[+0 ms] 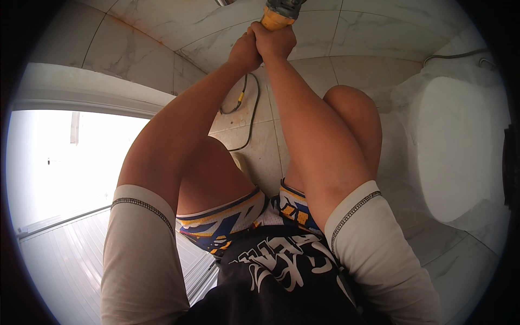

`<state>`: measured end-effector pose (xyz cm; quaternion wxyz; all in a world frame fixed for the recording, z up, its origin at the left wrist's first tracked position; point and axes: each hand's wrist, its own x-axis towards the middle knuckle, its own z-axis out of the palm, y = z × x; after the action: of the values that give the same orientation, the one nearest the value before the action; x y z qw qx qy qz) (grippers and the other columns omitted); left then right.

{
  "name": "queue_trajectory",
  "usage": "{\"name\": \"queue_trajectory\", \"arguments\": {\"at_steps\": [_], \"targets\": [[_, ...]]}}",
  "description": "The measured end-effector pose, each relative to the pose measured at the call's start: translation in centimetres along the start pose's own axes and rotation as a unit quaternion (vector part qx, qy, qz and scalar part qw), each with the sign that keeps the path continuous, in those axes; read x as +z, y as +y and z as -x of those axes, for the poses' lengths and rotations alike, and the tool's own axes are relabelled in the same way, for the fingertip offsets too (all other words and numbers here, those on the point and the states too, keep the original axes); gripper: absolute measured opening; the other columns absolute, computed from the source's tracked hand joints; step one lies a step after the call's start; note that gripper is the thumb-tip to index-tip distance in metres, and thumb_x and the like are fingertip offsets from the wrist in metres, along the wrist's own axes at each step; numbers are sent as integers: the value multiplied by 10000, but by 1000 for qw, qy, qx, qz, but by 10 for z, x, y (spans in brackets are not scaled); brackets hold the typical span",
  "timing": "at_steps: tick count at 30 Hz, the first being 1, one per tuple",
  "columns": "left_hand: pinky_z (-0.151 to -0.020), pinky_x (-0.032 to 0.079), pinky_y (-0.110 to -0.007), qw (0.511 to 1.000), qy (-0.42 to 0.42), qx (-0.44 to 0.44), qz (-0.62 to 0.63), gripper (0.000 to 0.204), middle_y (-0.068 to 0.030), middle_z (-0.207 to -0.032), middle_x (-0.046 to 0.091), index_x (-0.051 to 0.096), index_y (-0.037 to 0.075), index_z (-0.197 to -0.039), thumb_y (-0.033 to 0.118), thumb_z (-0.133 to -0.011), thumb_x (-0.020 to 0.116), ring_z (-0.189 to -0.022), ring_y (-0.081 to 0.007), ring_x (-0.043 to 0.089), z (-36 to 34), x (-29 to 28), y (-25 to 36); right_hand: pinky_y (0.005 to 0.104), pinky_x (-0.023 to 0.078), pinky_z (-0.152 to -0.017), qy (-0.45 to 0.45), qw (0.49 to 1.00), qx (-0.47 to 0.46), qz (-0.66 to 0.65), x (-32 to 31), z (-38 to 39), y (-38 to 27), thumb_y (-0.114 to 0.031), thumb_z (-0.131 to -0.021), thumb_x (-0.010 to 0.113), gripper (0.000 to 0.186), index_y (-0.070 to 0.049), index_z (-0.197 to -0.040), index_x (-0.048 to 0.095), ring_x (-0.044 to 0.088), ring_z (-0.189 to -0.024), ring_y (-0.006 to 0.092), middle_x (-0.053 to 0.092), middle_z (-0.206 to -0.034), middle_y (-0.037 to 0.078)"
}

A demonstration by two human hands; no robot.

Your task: The person sits on the bathroom floor and uses an angle grinder to grind the wall tiles near the sink plumbing. They hold the tool with both hands and move it along the grout lines and tile surface around the pipes.

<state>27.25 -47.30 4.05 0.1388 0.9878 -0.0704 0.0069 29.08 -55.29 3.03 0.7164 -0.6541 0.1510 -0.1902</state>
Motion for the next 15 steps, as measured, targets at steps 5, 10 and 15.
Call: {"name": "queue_trajectory", "arguments": {"at_steps": [5, 10, 15], "targets": [[-903, 493, -410, 1000, -4, -7, -1, 551, -234, -1105, 569, 373, -38, -1168, 211, -798, 696, -1053, -364, 587, 3, -1, 0, 384, 556, -768, -8, 1000, 2, -6, 0, 2, -1, -231, -556, 800, 563, 61, -962, 540, 680, -840, 339, 663, -901, 215], [-905, 493, -418, 1000, -5, -18, 4, 563, -233, -1118, 567, 366, -38, -1167, 222, -796, 701, -1072, -364, 582, 2, 0, -4, 384, 558, -765, -7, 1000, 1, -4, 1, 4, -2, -226, -553, 806, 571, 61, -969, 539, 680, -841, 336, 664, -903, 211], [-911, 491, -420, 1000, 0, -16, -4, 562, -230, -1128, 561, 367, -33, -1173, 221, -799, 701, -1071, -365, 581, 0, 1, -11, 381, 560, -755, -6, 1000, 1, -7, 6, 7, -2, -225, -550, 808, 578, 62, -973, 538, 680, -833, 337, 665, -899, 208]]}}
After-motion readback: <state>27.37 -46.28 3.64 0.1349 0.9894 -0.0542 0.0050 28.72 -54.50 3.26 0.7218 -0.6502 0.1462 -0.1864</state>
